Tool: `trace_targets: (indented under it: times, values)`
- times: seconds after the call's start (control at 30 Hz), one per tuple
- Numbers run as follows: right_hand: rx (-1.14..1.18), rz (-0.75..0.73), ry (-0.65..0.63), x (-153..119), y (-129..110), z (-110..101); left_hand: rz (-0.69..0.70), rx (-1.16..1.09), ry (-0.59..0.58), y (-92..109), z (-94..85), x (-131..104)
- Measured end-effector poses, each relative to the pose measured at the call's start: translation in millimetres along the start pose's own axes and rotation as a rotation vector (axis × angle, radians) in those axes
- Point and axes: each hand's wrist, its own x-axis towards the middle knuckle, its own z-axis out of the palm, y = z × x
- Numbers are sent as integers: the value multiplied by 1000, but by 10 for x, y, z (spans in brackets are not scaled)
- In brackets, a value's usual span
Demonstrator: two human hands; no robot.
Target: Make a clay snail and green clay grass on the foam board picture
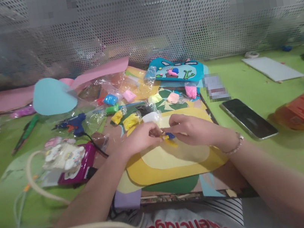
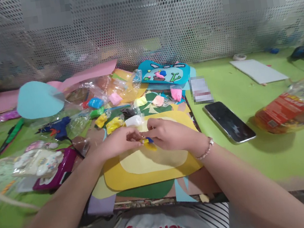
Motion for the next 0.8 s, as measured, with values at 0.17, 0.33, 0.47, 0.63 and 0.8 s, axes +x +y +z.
trace_targets:
  times: [0.17,0.33,0.47,0.63,0.8]
  values:
    - [15,44,23,4,32,69,-28,36,23,-15,16,-11]
    - [13,95,49,24,4,113,31,144,61,19,84,-2]
    - [-100,304,20,10,-154,90,141,190,22,-5,99,-4]
    - [-241,467,-236,0,-405,74,163,192,-57,-24,51,-38]
    - [-264,466,-309,38,-475,70,153,226,-48,29,27,-35]
